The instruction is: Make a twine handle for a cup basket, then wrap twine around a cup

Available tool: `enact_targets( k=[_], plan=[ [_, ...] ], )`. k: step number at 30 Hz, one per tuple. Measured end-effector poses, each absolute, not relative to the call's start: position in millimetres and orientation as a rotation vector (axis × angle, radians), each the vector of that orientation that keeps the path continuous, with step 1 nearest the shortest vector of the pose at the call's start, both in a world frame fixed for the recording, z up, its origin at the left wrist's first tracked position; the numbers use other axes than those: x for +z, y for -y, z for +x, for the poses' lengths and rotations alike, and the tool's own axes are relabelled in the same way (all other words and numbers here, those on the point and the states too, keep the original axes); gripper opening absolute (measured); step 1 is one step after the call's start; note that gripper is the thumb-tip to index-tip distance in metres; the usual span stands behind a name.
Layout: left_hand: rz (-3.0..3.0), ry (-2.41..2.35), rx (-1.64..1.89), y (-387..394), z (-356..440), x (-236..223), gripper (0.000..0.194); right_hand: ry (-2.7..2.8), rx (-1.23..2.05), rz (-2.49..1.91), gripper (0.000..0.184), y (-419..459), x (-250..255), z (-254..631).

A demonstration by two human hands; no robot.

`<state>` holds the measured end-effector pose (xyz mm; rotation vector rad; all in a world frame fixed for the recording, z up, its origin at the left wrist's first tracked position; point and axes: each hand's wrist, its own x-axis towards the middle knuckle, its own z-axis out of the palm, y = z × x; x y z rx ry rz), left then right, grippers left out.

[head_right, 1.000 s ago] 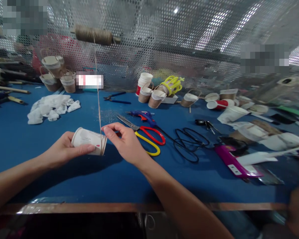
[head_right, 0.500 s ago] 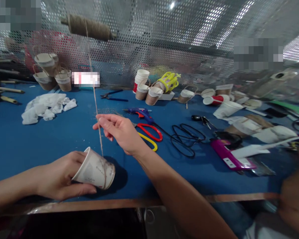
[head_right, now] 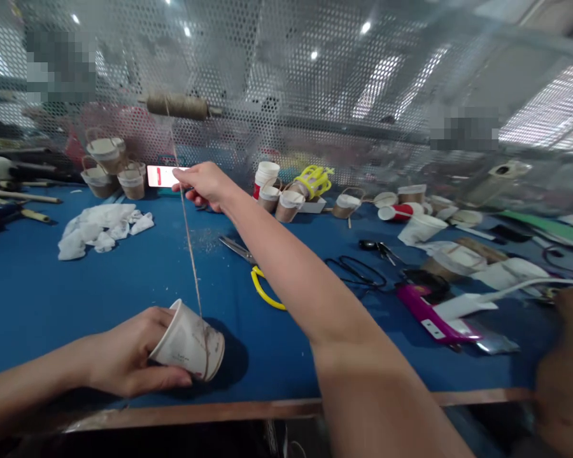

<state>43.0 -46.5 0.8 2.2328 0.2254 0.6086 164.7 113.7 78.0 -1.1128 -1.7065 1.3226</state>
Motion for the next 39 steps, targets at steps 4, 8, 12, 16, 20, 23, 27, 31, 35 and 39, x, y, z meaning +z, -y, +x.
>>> enact_targets(
  k=[4, 8, 12, 16, 20, 23, 27, 31, 35, 39],
  plan=[
    [2.223, -0.223, 0.606, 44.8, 43.7, -1.3, 0.012, 1.716, 1.244, -1.065, 0.013, -125.6, 86.1, 151.2],
    [2.152, -0.284, 0.613, 43.5, 41.7, -2.0, 0.013, 1.956, 0.95, -1.171, 0.022, -115.8, 74.5, 154.3],
    [1.842, -0.391, 0.537, 44.7, 37.8, 0.3, 0.013, 2.292, 0.843, -1.287, 0.03, -86.0, 36.7, 164.5],
    [1.428, -0.47, 0.525, 44.3, 32.9, 2.0, 0.015, 2.523, 0.86, -1.224, 0.025, -46.0, 2.1, 175.5],
    [1.23, -0.521, 0.631, 41.0, 28.7, 2.1, 0.013, 2.636, 0.969, -1.166, 0.019, -18.6, -11.2, 184.3],
    [1.132, -0.537, 0.69, 37.9, 28.6, 0.5, 0.018, 2.572, 1.007, -1.194, 0.015, -18.6, -10.9, 188.1],
    [1.03, -0.607, 0.79, 31.7, 30.8, -2.8, 0.025, 2.289, 0.921, -1.352, 0.036, -38.0, 3.5, 199.3],
    [1.001, -0.672, 0.906, 24.5, 31.7, -6.0, 0.021, 2.037, 0.768, -1.454, 0.033, -41.6, 28.3, 218.9],
    [0.998, -0.696, 0.952, 21.1, 32.3, -9.9, 0.017, 2.029, 0.978, -1.383, 0.045, -17.9, 40.7, 224.1],
    [1.055, -0.742, 0.939, 21.3, 32.3, -13.4, 0.017, 2.144, 1.011, -1.107, 0.037, 3.1, 38.3, 212.8]
  ],
)
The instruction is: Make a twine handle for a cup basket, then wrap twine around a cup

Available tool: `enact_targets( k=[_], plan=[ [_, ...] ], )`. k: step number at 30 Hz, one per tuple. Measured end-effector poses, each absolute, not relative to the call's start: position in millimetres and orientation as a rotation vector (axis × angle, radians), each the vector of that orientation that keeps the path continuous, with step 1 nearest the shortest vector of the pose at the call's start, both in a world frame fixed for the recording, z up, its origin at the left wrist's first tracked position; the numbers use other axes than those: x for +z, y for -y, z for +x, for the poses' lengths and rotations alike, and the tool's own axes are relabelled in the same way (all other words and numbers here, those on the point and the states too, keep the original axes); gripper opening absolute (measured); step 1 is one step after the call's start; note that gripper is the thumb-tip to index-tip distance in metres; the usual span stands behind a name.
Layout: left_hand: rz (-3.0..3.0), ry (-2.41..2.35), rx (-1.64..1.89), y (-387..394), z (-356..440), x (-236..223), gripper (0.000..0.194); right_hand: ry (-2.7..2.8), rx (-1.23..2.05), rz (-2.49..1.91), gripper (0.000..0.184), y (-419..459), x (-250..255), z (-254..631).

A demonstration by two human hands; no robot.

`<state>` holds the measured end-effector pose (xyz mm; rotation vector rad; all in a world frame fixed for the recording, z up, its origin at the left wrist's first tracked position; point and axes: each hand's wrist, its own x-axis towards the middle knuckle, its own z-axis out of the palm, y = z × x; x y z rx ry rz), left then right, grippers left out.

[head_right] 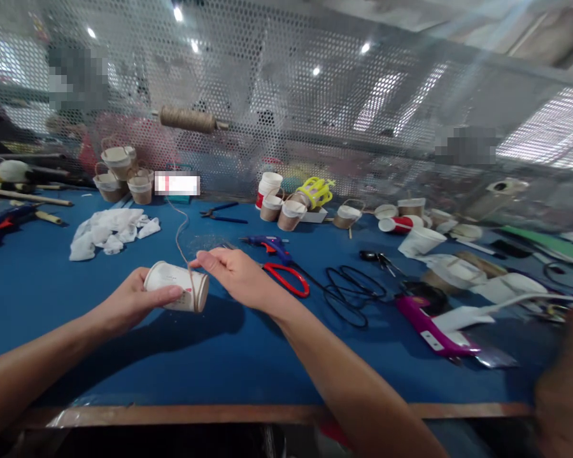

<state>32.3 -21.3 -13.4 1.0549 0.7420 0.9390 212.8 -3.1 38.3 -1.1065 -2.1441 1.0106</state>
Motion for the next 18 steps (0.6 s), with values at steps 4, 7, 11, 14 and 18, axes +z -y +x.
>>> enact_targets(
  k=[4, 7, 11, 14, 18],
  plan=[
    [1.121, -0.797, 0.938, 20.8, 32.0, -15.5, 0.022, 2.188, 0.932, -0.963, 0.036, 14.2, 33.2, 203.4],
    [1.115, -0.857, 0.95, 19.8, 33.2, -16.7, 0.026, 2.164, 0.89, -0.959, 0.038, 22.9, 28.0, 199.5],
    [1.079, -0.918, 0.96, 19.4, 35.0, -18.7, 0.025, 2.122, 0.878, -0.965, 0.038, 30.4, 22.7, 196.2],
    [1.063, -0.949, 0.949, 20.0, 34.8, -17.9, 0.023, 2.149, 0.825, -0.994, 0.035, 20.1, 25.0, 205.1],
    [1.025, -0.998, 0.959, 20.6, 33.5, -13.6, 0.022, 2.036, 0.387, -1.653, 0.026, -22.6, 28.5, 247.8]
  ],
)
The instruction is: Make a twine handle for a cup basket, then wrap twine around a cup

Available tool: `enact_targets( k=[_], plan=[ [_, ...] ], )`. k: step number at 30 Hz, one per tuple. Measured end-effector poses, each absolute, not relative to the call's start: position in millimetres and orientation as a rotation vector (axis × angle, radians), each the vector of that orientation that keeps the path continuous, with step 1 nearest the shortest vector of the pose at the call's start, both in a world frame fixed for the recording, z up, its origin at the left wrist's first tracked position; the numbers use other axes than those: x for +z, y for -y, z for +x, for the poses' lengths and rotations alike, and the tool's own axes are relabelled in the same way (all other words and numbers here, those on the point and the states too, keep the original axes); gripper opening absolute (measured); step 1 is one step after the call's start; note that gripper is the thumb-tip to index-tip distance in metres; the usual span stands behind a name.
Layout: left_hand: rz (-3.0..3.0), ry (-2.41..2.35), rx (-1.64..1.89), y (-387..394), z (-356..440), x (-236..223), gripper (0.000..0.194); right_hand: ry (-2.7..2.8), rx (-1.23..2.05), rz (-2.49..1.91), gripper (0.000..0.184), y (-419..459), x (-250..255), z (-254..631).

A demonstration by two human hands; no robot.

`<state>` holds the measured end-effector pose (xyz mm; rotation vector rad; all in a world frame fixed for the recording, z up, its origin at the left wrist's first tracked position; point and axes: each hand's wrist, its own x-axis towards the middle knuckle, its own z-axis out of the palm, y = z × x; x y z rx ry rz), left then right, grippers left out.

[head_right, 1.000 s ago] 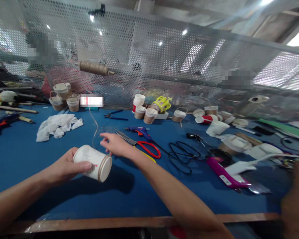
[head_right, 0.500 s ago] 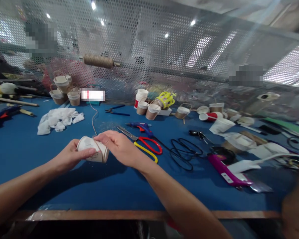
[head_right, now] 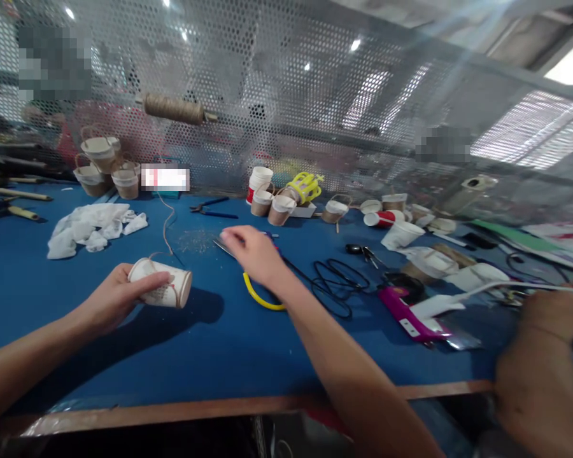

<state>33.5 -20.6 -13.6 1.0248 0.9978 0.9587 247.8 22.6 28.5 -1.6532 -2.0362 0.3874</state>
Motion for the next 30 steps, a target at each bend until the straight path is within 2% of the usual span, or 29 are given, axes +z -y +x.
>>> enact_targets(
  k=[4, 7, 9, 12, 15, 16, 19, 20, 22, 25, 30],
  plan=[
    [1.063, -0.996, 0.984, 19.5, 32.7, -12.2, 0.021, 1.882, 0.281, -2.008, 0.006, -69.2, 14.3, 297.7],
    [1.091, -0.989, 1.003, 19.1, 33.2, -12.8, 0.02, 1.83, 0.321, -2.11, 0.018, -87.6, -2.8, 313.9],
    [1.104, -0.99, 1.008, 19.2, 33.7, -12.5, 0.02, 1.79, 0.327, -2.104, 0.018, -91.0, -9.5, 315.5],
    [1.126, -1.009, 1.005, 19.0, 33.4, -11.7, 0.021, 1.71, 0.343, -2.047, 0.013, -83.4, -5.8, 313.5],
    [1.138, -1.033, 1.0, 17.4, 31.4, -12.6, 0.025, 1.651, 0.434, -1.928, 0.018, -60.6, 12.5, 309.0],
    [1.141, -1.038, 0.999, 16.6, 30.5, -13.4, 0.026, 1.636, 0.512, -1.846, 0.019, -50.5, 19.9, 306.1],
    [1.155, -1.034, 1.001, 14.5, 28.1, -16.2, 0.027, 1.511, 1.072, -1.562, 0.02, -19.6, 38.1, 291.9],
    [1.161, -1.032, 1.0, 14.0, 27.7, -16.7, 0.026, 1.537, 1.131, -1.522, 0.021, -10.6, 41.3, 285.7],
    [1.185, -1.036, 0.998, 13.3, 27.3, -16.7, 0.026, 1.666, 1.084, -1.491, 0.021, 3.5, 42.5, 273.1],
    [1.216, -1.07, 1.012, 12.2, 27.7, -15.6, 0.025, 1.737, 0.836, -1.45, 0.018, 15.5, 35.9, 259.0],
    [1.188, -1.097, 1.042, 9.0, 27.6, -16.6, 0.023, 1.796, 1.021, -1.263, 0.014, 23.8, 25.0, 256.8]
  ],
)
